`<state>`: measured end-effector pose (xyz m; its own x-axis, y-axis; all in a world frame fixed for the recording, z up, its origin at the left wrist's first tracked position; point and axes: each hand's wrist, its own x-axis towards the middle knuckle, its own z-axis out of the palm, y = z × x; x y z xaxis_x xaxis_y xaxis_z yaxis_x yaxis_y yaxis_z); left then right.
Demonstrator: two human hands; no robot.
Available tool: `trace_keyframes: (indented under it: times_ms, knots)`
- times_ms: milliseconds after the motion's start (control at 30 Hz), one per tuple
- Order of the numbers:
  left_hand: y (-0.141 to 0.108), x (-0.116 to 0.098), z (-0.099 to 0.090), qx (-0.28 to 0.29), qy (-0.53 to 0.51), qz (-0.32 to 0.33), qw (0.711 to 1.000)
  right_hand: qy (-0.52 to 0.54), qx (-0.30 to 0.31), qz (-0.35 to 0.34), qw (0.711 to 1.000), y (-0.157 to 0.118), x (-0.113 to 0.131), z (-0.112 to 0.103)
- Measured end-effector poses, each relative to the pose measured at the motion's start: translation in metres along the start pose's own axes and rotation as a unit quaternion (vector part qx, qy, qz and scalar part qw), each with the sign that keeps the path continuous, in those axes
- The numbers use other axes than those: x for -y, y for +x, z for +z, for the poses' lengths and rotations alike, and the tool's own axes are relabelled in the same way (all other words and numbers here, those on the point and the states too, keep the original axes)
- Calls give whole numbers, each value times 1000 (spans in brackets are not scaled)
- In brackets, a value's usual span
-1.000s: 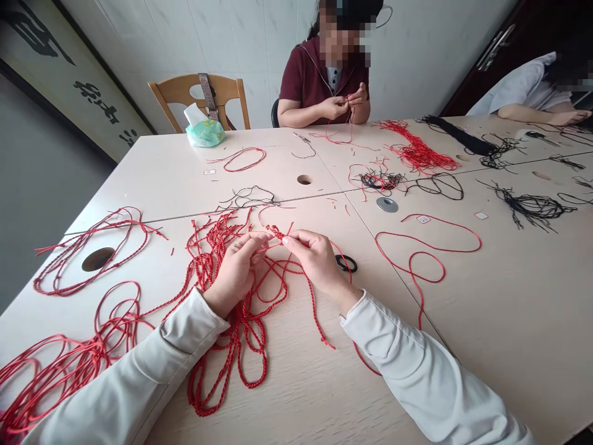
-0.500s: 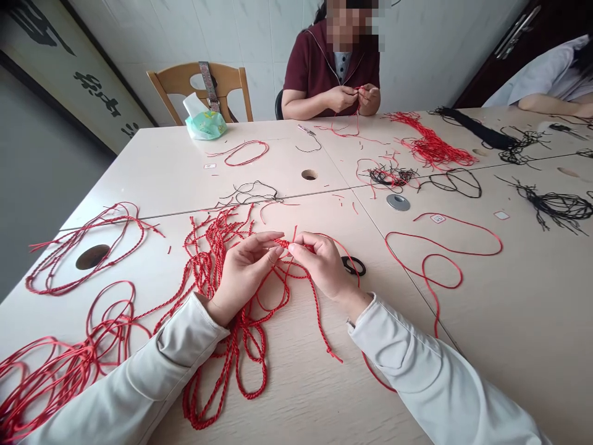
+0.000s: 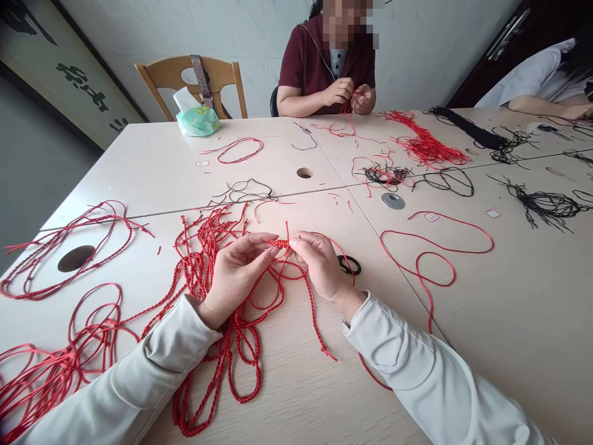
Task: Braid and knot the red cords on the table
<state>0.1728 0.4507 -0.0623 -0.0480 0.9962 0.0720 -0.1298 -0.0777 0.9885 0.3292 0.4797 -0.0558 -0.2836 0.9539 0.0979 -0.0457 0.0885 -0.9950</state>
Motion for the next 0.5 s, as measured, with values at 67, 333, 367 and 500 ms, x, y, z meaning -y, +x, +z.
trace_keyframes:
  times_ms: [67,333,367,500]
  knots:
    - [0,0,-1,5,10,4,1000,-1,1,2,1000,0,-1,0]
    - [1,0,-2,4,43,19,999,-12,12,-5,1000,-2,0,0]
    - [1,0,-2,2,42,19,999,-18,15,-7,1000,-2,1,1]
    - [2,1,-2,-2,44,22,999,-36,27,-18,999,-3,3,1]
